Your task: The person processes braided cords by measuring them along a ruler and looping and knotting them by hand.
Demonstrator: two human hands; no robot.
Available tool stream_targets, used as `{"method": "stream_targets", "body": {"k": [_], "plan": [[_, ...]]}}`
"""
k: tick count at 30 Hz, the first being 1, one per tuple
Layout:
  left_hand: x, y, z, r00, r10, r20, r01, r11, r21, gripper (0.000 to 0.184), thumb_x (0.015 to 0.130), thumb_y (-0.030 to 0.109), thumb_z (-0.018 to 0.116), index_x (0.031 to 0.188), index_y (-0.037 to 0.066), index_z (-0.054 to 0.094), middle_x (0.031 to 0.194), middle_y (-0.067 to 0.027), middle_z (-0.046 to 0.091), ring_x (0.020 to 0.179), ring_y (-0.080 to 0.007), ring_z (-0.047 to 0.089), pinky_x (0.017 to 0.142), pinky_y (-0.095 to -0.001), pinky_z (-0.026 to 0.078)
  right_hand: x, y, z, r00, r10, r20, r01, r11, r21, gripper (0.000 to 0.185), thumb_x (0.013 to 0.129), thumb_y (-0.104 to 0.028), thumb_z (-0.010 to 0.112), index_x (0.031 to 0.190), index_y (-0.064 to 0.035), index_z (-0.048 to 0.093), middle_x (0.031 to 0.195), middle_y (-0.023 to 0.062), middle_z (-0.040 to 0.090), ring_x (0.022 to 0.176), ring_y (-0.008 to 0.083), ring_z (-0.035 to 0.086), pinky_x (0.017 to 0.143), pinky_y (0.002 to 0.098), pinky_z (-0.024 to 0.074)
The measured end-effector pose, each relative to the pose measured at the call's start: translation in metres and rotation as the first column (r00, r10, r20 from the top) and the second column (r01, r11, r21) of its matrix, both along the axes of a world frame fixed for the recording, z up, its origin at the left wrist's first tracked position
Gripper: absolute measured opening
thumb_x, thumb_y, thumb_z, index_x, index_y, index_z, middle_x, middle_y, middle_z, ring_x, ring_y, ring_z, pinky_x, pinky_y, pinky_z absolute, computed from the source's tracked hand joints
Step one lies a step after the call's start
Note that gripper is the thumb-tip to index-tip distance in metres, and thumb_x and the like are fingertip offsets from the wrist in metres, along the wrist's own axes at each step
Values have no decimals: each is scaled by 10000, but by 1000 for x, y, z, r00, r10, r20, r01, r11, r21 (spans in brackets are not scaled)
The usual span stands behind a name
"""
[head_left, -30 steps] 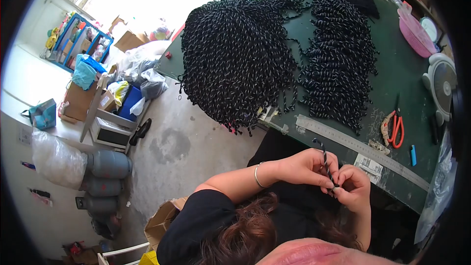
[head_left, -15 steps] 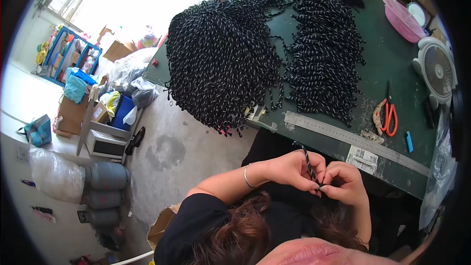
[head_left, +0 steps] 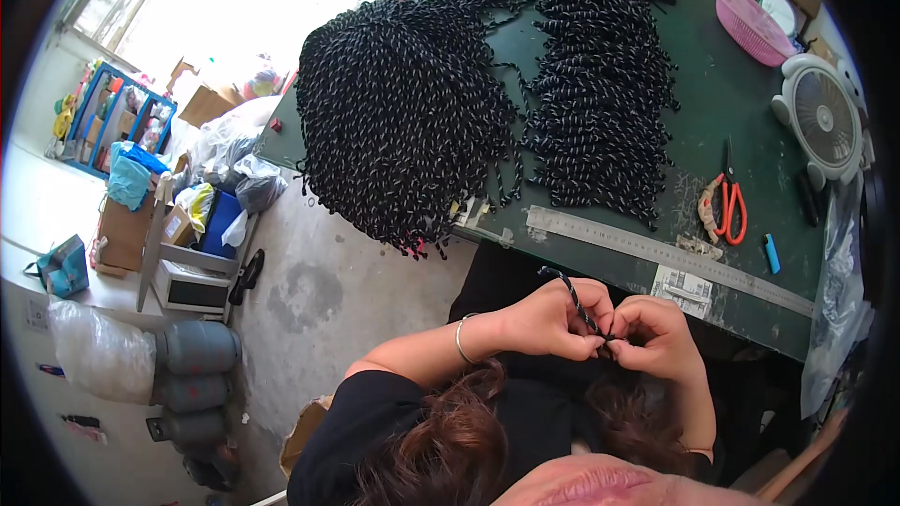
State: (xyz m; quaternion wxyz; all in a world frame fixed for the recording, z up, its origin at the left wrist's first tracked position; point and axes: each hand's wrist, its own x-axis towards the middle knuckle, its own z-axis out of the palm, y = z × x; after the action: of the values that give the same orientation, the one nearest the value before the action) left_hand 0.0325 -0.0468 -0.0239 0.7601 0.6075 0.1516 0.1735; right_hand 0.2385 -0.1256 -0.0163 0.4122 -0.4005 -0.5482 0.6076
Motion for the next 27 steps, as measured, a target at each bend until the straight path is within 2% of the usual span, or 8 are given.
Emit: {"method": "stream_targets", "body": {"k": [3,4,7,12,16,20,23,27], "plan": [[1,2,-1,998,45,-32,-41,993,107,139,769,-36,642,888,-8,575,906,-43,557,781,-90,599,691,-227,551,-8,1,7,930,-141,339,35,953,301,209,706,55,698,881,18,590,788,48,594,657,92,578,565,217,471],[0,3,-2,998,41,-40,-36,992,119,141,765,-32,651,879,-5,572,913,-36,551,800,-86,600,683,-223,540,-12,1,8,929,-139,342,33,954,299,209,706,55,698,881,18,590,788,48,594,657,92,578,565,217,471],[-2,4,-4,997,34,-63,-25,990,139,150,757,-23,670,861,1,566,928,-20,540,838,-79,602,666,-213,518,-27,-5,4,838,-394,377,161,839,519,217,675,33,715,846,10,584,748,56,583,629,106,564,540,221,449],[0,3,-3,985,169,-18,-167,982,85,128,784,-36,646,884,3,576,927,-17,533,852,-78,602,705,-214,530,-31,-5,-2,751,-575,326,330,754,569,194,697,39,701,848,1,585,757,67,589,621,126,565,528,223,450],[2,3,-8,983,181,18,-181,983,-3,116,808,-46,624,907,-2,585,935,-19,536,858,-77,603,728,-216,538,-13,-1,-2,896,-356,267,231,885,404,184,718,43,688,869,-1,592,776,68,595,645,142,575,535,244,458],[5,0,-11,980,200,-14,-200,979,-37,112,822,-46,617,925,-11,592,945,-26,546,864,-81,609,735,-216,544,-19,-3,7,840,-371,396,206,893,401,196,725,43,685,898,9,600,790,73,597,674,162,584,564,267,466],[7,-2,-11,964,254,-79,-260,961,-94,109,825,-38,628,927,-17,595,939,-26,555,867,-87,614,731,-215,544,-30,-9,-7,687,-596,416,348,772,532,191,742,37,668,925,19,614,860,88,598,756,173,589,641,269,472],[7,-2,-7,955,291,-54,-290,957,17,117,810,-22,655,916,-10,607,902,-35,568,830,-98,609,689,-223,533,-32,-4,-10,796,-540,274,421,819,391,184,781,30,652,962,19,620,937,93,589,831,167,574,713,260,460]]}}
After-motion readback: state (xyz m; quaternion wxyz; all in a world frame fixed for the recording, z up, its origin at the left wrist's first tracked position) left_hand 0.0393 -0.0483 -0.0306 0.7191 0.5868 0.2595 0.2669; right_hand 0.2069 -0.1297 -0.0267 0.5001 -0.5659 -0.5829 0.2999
